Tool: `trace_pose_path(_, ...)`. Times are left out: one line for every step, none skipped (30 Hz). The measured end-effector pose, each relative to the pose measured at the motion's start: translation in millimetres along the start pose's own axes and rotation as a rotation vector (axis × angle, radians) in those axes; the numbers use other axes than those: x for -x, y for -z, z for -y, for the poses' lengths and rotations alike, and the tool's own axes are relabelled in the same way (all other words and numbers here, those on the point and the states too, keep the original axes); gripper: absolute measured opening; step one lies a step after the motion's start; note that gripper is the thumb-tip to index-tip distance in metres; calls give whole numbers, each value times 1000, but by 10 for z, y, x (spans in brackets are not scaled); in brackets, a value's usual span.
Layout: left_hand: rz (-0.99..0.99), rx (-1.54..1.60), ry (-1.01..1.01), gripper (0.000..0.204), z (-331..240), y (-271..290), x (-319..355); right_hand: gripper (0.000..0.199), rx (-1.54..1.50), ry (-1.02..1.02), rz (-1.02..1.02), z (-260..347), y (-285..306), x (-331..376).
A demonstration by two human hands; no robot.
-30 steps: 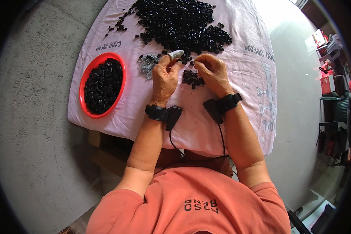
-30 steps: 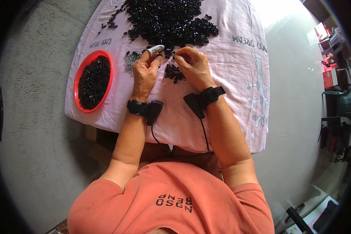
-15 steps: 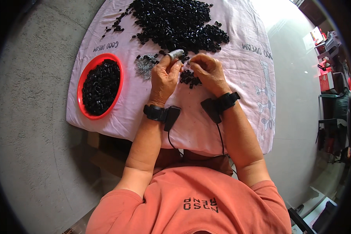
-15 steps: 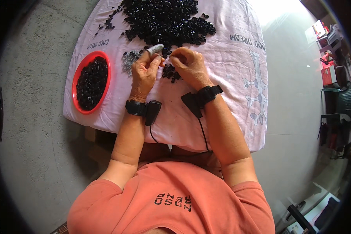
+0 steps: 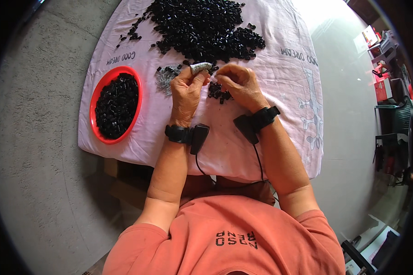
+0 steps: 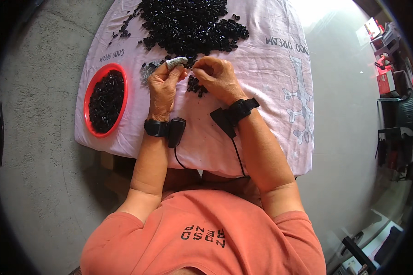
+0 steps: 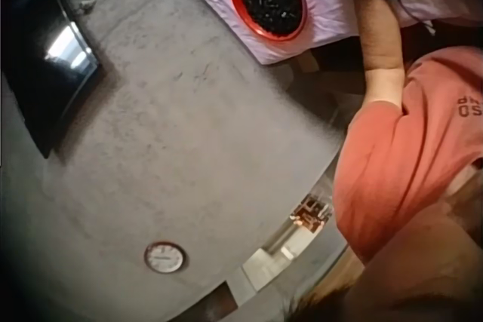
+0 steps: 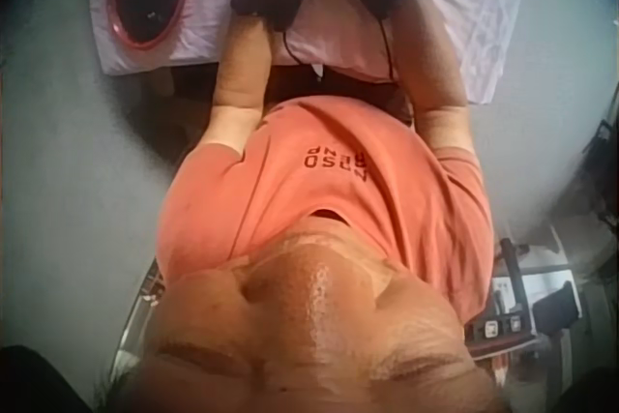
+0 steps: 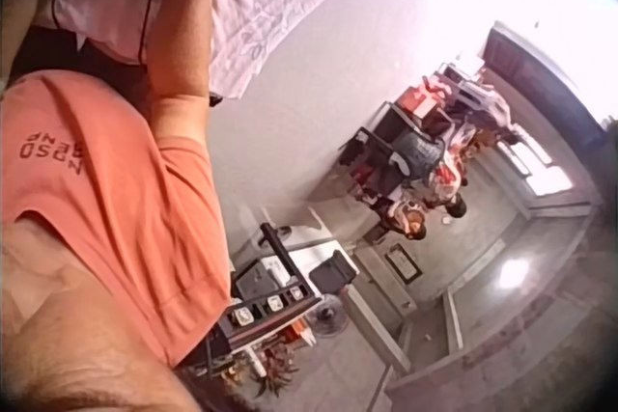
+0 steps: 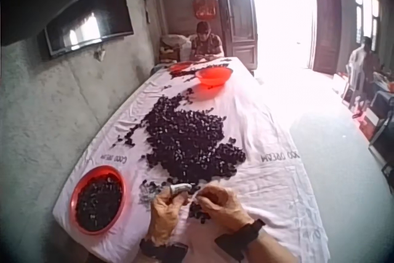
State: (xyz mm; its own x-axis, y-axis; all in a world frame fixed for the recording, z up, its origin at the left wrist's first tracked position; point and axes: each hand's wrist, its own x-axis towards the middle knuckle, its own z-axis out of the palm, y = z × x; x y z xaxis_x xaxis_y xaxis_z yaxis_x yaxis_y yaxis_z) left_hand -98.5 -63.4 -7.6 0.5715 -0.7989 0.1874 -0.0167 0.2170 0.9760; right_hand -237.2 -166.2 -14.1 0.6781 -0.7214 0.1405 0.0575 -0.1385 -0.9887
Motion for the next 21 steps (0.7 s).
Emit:
trace_pose_path(7, -4, 0, 12, -21, -16, 14, 14, -7, 1, -2, -3, -6, 1)
trace_pose_path(12, -9, -2, 13, -39, -28, 20, 14, -13, 4, -2, -1, -7, -1)
trace_pose_path(15, -13, 0, 14, -43, -34, 20, 14, -13, 6, -4, -1, -5, -1)
trace_pose_path(18, -17, 1, 14, -45, -38, 21, 14, -12, 9, -5, -2, -2, -1)
trace_pose_path(20, -22, 4, 15, -53, -45, 22, 14, -12, 10, -5, -4, 0, 0)
trace_pose_path(23, -29, 7, 15, -65, -52, 25, 13, 0, -1, 9, 1, 3, 2)
trace_pose_path(26, -37, 11, 15, -81, -61, 27, 12, 12, -12, 23, 16, 8, 4)
trace_pose_path(28, -43, 13, 15, -95, -68, 29, 11, 25, -23, 37, 28, 13, 6)
trace_pose_path(32, -54, 10, 15, -98, -70, 29, 12, 24, -19, 38, 21, 16, 4)
trace_pose_path(37, -64, 6, 15, -99, -72, 30, 12, 23, -14, 39, 5, 20, 1)
trace_pose_path(41, -74, 3, 15, -97, -73, 30, 12, 22, -10, 39, -11, 21, -1)
trace_pose_path(40, -85, 1, 15, -96, -75, 31, 12, 22, -12, 39, -20, 21, -1)
trace_pose_path(40, -95, 0, 15, -96, -77, 34, 12, 23, -15, 38, -27, 22, -1)
trace_pose_path(38, -106, -2, 15, -100, -74, 35, 12, 22, -17, 39, -27, 18, -4)
trace_pose_path(42, -136, -11, 14, -93, -69, 32, 12, 23, -15, 40, -23, 16, -5)
trace_pose_path(47, -167, -21, 14, -78, -63, 27, 12, 23, -14, 41, -18, 15, -2)
trace_pose_path(52, -197, -29, 14, -78, -64, 26, 12, 24, -13, 41, -16, 17, 3)
trace_pose_path(46, -174, -23, 14, -81, -70, 27, 12, 15, -13, 43, -13, 18, 8)
trace_pose_path(41, -151, -17, 14, -86, -83, 30, 12, 7, -13, 45, -11, 18, 14)
trace_pose_path(34, -129, -12, 14, -95, -90, 33, 12, -4, -13, 47, -8, 16, 17)
trace_pose_path(32, -133, -16, 14, -93, -91, 34, 11, 8, -7, 45, -3, 15, 17)
